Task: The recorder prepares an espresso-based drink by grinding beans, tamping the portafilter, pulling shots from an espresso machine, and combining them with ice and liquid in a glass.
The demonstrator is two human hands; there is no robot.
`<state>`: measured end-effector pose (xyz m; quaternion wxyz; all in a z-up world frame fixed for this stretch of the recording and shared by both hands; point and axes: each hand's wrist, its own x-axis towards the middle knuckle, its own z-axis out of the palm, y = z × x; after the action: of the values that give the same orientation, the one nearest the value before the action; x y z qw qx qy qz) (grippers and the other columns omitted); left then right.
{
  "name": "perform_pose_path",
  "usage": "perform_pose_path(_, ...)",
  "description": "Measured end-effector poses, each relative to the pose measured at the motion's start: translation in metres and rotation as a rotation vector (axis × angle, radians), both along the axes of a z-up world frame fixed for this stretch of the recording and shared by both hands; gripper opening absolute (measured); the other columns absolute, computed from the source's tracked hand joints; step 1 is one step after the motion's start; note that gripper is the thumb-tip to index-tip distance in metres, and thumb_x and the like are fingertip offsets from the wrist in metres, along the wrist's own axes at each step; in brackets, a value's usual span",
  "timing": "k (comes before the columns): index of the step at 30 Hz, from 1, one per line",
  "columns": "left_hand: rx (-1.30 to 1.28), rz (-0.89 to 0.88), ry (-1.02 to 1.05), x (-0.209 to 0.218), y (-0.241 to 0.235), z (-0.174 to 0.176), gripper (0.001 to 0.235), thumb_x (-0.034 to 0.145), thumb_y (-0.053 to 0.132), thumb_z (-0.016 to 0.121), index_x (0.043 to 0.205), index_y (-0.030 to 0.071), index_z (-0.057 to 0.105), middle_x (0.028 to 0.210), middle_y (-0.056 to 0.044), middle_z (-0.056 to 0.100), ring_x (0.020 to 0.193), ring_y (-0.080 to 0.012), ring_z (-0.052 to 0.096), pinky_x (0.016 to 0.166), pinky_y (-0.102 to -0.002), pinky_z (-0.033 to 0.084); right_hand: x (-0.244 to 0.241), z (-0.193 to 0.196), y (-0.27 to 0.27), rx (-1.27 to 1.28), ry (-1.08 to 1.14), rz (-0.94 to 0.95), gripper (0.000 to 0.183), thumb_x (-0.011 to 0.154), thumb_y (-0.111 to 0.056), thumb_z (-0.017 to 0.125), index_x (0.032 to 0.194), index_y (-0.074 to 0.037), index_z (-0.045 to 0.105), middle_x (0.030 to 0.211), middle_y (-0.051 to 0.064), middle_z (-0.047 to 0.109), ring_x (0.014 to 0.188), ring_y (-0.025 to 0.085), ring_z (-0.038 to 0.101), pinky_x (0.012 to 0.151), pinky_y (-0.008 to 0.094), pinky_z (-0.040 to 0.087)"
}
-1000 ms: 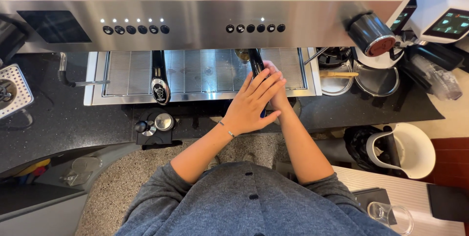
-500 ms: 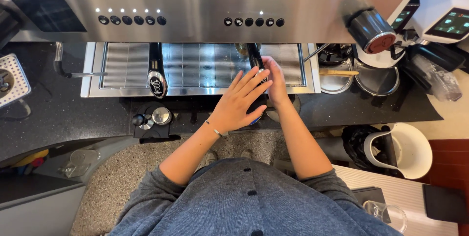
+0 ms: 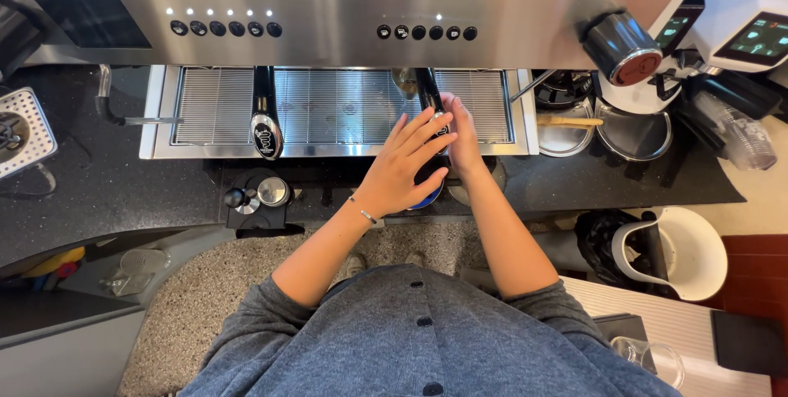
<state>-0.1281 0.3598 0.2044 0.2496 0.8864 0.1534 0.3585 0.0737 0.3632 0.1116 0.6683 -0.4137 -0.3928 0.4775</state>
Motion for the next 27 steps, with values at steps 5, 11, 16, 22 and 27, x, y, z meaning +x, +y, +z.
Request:
perform_pose_path(5,-0.019,0.008,0.005,0.001,0.0,0.001,0.054,0.092,0.022,0.073,0.143,0.014,0.057,0.162,-0.005,0.043,0.157,-0.0276,0.031,0.128,-0.058,0.023,0.0,0.002,0.001,-0.012,-0.003,0.008,0.045,0.11,-0.047,0.038,0.114,-0.007,0.059,0.105,0.002,0.065,0.101,0.011,0.062,0.093,0.03,0.05)
perform_pose_path(11,-0.028,-0.028,-0.052,0.001,0.002,0.001,0.052,0.093,0.02,0.073,0.142,0.012,0.058,0.162,-0.007,0.044,0.157,-0.0295,0.032,0.129,-0.052,0.028,0.001,-0.003,0.001,-0.013,0.02,-0.006,0.044,0.111,-0.046,0.038,0.114,-0.007,0.058,0.106,0.003,0.065,0.102,0.013,0.063,0.094,0.03,0.051)
perform_pose_path(16,-0.041,-0.053,-0.096,0.0,0.002,0.001,0.052,0.092,0.018,0.074,0.141,0.011,0.058,0.161,-0.009,0.044,0.157,-0.0313,0.033,0.129,-0.047,0.032,0.0,0.004,-0.001,0.013,-0.004,0.012,0.045,0.112,-0.046,0.037,0.113,-0.007,0.059,0.106,0.003,0.065,0.101,0.012,0.063,0.092,0.03,0.052)
perform_pose_path(22,-0.039,-0.038,-0.087,0.0,0.002,0.002,0.051,0.091,0.017,0.075,0.14,0.011,0.06,0.161,-0.008,0.045,0.156,-0.031,0.032,0.128,-0.047,0.033,0.012,-0.035,0.008,-0.07,0.074,-0.046,0.041,0.112,-0.041,0.037,0.118,-0.006,0.057,0.114,0.004,0.063,0.109,0.012,0.06,0.097,0.031,0.05)
perform_pose_path(27,-0.067,-0.052,-0.097,-0.001,0.001,0.0,0.052,0.091,0.015,0.075,0.14,0.011,0.059,0.162,-0.008,0.043,0.158,-0.0312,0.031,0.128,-0.047,0.032,0.022,-0.067,0.009,-0.095,0.113,-0.011,0.043,0.115,-0.037,0.034,0.126,-0.003,0.057,0.123,0.009,0.061,0.115,0.016,0.06,0.102,0.034,0.052)
